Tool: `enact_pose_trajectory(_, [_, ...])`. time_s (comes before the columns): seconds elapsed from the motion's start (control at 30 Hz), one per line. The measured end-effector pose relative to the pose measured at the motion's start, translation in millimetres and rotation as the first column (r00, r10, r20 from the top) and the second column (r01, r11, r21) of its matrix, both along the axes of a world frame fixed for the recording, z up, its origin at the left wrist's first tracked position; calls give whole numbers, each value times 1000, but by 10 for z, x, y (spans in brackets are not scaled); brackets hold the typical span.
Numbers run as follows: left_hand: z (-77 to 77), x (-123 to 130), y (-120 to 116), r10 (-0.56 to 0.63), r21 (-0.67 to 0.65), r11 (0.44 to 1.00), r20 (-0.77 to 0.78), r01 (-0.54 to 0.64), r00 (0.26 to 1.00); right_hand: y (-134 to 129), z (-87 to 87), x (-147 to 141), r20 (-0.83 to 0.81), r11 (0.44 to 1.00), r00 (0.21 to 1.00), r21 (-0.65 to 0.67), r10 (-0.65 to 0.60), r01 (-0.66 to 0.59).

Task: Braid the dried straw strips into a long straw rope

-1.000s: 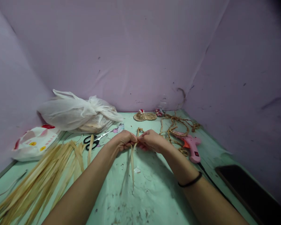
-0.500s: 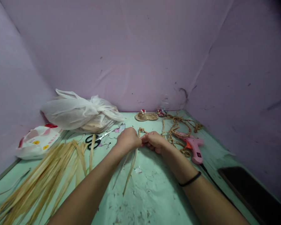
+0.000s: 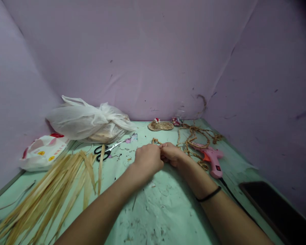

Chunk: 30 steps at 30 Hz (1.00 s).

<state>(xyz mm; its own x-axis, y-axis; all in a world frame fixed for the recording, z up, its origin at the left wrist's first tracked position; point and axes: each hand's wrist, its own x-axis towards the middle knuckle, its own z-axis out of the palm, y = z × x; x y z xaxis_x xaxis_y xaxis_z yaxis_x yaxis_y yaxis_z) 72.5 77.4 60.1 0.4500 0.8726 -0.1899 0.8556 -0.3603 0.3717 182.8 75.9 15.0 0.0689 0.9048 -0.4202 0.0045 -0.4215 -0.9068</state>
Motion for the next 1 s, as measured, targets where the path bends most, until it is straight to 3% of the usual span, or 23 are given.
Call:
enact_pose_trajectory(0.07, [38, -91, 163, 47, -3, 999, 66, -47, 997, -3, 12, 12, -26, 1000, 999, 1, 29, -29])
enact_pose_trajectory(0.17, [24, -181, 371, 260, -230, 952, 263, -202, 929, -6, 23, 29, -36, 998, 997, -5, 63, -63])
enact_pose_trajectory(0.23, [-48, -184, 439, 391, -487, 851, 339, -195, 856, -8, 24, 36, -45, 996, 995, 0, 84, -84])
enact_pose_trajectory(0.3, [-150, -162, 464, 465, -699, 709, 370, -88, 805, -10, 23, 39, -55, 996, 994, 9, 92, -91])
enact_pose_trajectory(0.4, [-284, -147, 481, 509, -844, 532, 381, 66, 772, -16, 31, 43, -56, 995, 994, 18, 98, -97])
enact_pose_trajectory(0.47, [-323, -157, 490, 506, -859, 502, 384, 98, 773, -20, 42, 50, -43, 993, 993, 30, 112, -111])
enact_pose_trajectory(0.57, [-301, -155, 471, 472, -803, 595, 377, 28, 796, -16, 45, 73, 65, 985, 984, 41, 164, -167])
enact_pose_trajectory(0.67, [-232, -107, 410, 431, -695, 713, 329, -94, 840, 2, 25, 93, 314, 962, 926, 101, 211, -253])
enact_pose_trajectory(0.83, [-236, -36, 376, 374, -497, 835, 199, -236, 906, 12, 33, 66, 732, 889, 667, 206, 137, -408])
enact_pose_trajectory(0.9, [-315, -32, 405, 341, -373, 894, 207, -248, 917, -2, 61, 42, 811, 876, 576, 199, 103, -438])
enact_pose_trajectory(1.0, [-452, -35, 439, 290, -208, 949, 271, -238, 918, -27, 100, 24, 859, 877, 505, 178, 82, -446])
